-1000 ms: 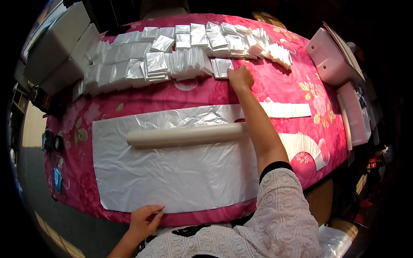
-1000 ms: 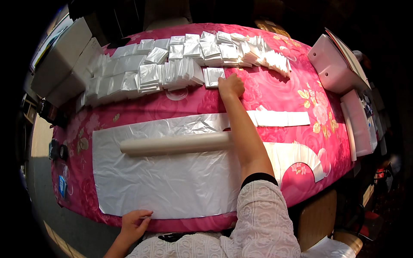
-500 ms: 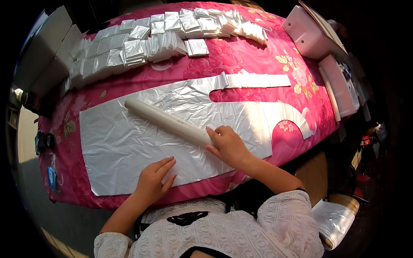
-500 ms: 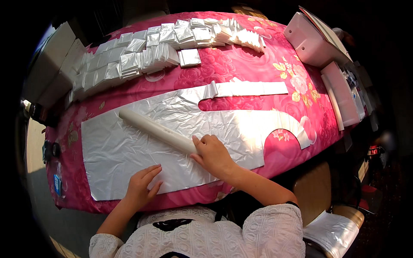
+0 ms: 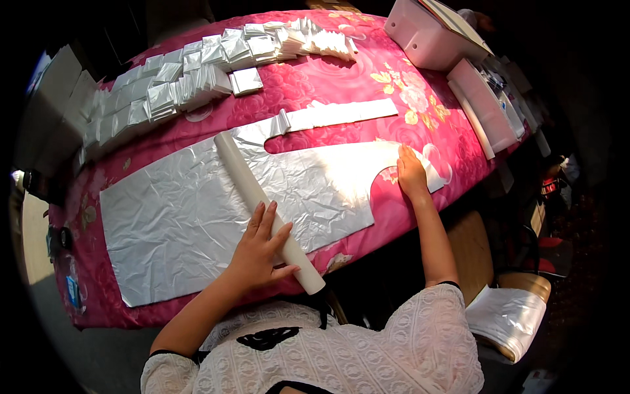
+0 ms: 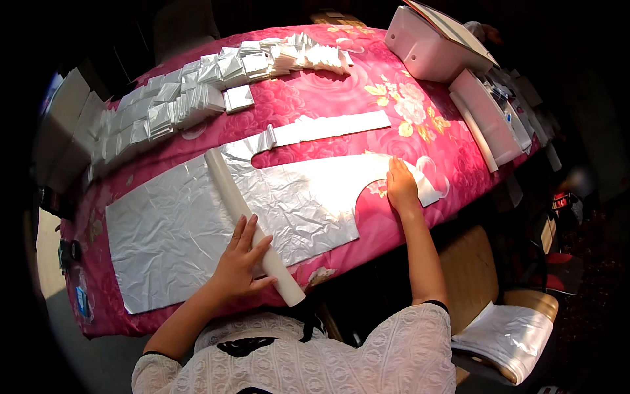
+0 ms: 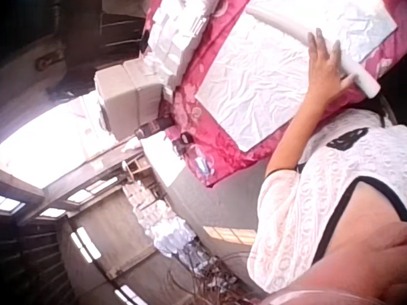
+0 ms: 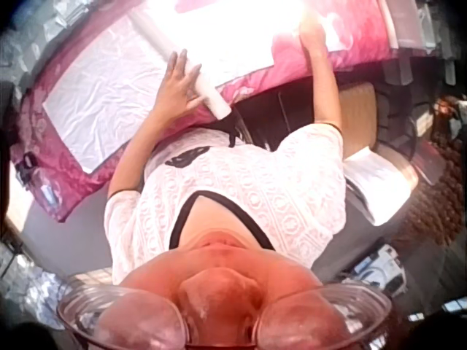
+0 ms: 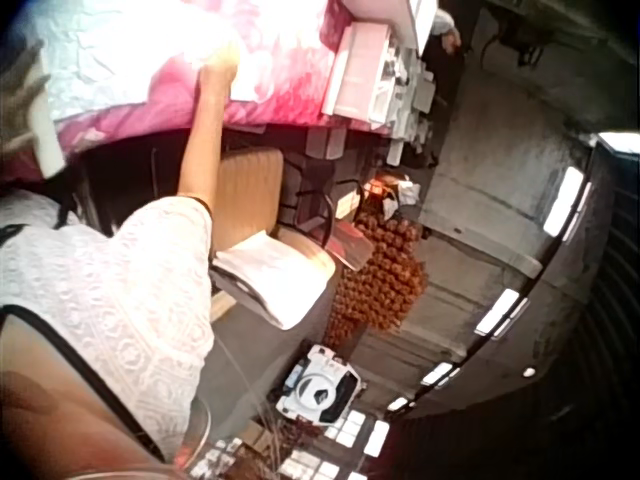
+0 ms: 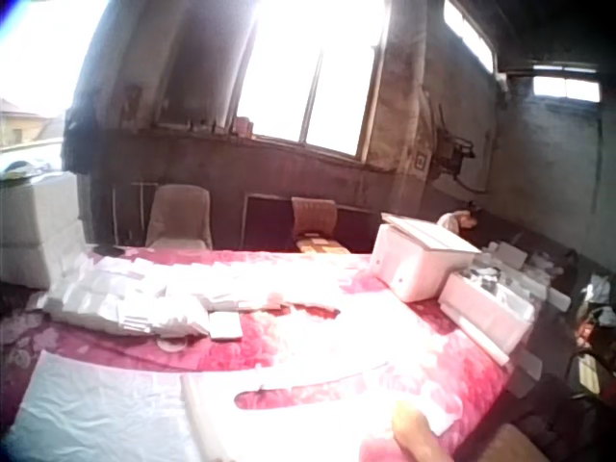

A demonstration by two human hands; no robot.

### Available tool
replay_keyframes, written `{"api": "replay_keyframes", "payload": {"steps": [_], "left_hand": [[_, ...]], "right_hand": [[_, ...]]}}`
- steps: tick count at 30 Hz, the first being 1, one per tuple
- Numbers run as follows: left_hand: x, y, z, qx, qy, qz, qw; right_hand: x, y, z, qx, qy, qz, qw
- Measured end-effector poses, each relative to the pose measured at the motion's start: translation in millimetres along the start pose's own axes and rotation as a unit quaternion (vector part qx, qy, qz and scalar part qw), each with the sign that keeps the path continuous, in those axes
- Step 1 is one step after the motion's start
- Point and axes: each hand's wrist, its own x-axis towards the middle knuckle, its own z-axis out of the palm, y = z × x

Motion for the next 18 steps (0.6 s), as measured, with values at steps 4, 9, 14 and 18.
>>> {"api": "replay_keyframes", "payload": {"steps": [4,9,14,18], "left_hand": [[9.5,9.0,-0.4,-0.01,-0.006,0.016,1.0],[13.0,11.2,-8.5,-0.009,-0.036,0.019,0.999],[7.7,24.4,-5.5,-0.436,0.095,-0.161,0.88],[-2.0,5.0,-32.3,-0.655,0.05,-0.357,0.664]], "right_hand": [[1.5,29.1,-15.2,-0.04,0.042,0.023,0.998],[0.0,-52.4,-29.8,0.026,0.131,-0.029,0.991],[-36.2,-219.3,-40.6,0.36,-0.093,-0.003,0.928],[-67.1,-294.4,-44.7,0.394,-0.191,-0.271,0.857]]}}
